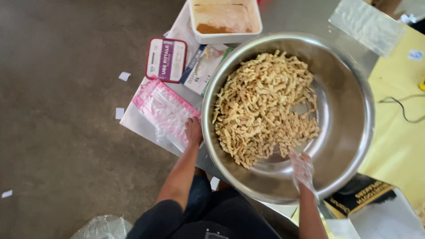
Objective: The person scoops a light-colored, shredded snack from a large metal bowl using gloved hands and places it into a clear plastic bag. They then transfer the bag to a digital scale to weigh the contents before moving it aside.
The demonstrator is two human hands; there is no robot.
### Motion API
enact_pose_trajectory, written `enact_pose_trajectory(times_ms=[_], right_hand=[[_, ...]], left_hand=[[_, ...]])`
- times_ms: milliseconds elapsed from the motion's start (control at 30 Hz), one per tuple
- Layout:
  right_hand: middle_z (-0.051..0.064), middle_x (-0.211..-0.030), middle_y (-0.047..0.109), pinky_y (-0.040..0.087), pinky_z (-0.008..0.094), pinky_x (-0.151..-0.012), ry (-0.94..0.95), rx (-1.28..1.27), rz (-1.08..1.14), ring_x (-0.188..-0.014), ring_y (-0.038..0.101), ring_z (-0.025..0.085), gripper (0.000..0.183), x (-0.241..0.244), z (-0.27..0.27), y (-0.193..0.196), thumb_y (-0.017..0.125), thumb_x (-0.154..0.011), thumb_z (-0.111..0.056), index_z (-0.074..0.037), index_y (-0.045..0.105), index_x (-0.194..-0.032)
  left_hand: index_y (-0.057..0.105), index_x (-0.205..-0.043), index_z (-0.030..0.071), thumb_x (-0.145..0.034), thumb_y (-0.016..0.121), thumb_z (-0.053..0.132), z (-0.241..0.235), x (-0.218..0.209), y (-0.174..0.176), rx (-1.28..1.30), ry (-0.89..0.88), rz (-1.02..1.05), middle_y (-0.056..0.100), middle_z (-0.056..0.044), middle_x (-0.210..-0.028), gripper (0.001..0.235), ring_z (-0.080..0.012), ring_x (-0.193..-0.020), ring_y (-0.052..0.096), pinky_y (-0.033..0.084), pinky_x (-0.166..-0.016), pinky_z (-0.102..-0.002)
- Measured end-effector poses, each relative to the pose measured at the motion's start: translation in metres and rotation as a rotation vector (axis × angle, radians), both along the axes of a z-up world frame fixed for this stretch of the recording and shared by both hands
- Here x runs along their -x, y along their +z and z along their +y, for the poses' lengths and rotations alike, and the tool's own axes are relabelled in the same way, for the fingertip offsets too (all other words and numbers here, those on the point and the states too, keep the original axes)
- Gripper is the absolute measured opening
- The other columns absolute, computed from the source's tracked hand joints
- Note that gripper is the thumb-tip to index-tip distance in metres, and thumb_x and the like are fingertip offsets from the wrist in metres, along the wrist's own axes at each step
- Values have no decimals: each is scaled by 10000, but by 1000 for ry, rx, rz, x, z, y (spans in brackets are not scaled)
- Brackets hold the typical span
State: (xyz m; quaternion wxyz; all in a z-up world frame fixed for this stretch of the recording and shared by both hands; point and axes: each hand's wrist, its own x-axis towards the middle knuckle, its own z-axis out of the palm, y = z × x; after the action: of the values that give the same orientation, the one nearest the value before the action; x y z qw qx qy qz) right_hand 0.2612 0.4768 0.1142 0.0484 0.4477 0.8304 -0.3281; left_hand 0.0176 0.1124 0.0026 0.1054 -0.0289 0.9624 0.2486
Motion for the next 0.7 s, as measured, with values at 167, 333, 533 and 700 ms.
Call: enact_pose_trajectory(times_ms=[167, 333, 533, 700], right_hand=[[118, -1025, 652, 475, 375, -731, -99, 246, 44, -887, 614, 265, 450, -4, -6, 0, 708, -990, -368, -39, 585, -1271], [-22, -900, 652, 489, 260, -482, -228, 655, 260, -666, 615, 107, 295, 16, -29, -5, 692, -905, -298, -161, 591, -1147], [31, -793, 643, 480, 293, -442, -403, 1219, 373, -601, 593, 157, 250, 34, -53, -1, 703, -962, -332, -113, 619, -1047], [42, -788, 604, 474, 273, -476, -509, 778, 78, -630, 572, 148, 187, 21, -87, 10, 664, -953, -264, -147, 602, -1086]], left_hand=[[615, -1044, 62, -921, 565, 202, -7, 1, 3, -46, -56, 63, 584, -160, -1098, 193, -376, -1100, 543, 455, -811, -584], [607, -1054, 33, -1007, 542, 133, -36, 4, -3, -324, 14, 89, 582, -202, -1094, 127, -431, -1032, 566, 476, -861, -532], [557, -1210, 0, -1013, 543, 132, -80, 21, 23, -442, 193, 290, 592, -225, -1105, 238, -405, -1018, 592, 483, -908, -497], [378, -1220, -129, -917, 847, 283, -101, 47, 68, -461, 208, 362, 468, -341, -1141, 693, -490, -1089, 511, 426, -907, -571]])
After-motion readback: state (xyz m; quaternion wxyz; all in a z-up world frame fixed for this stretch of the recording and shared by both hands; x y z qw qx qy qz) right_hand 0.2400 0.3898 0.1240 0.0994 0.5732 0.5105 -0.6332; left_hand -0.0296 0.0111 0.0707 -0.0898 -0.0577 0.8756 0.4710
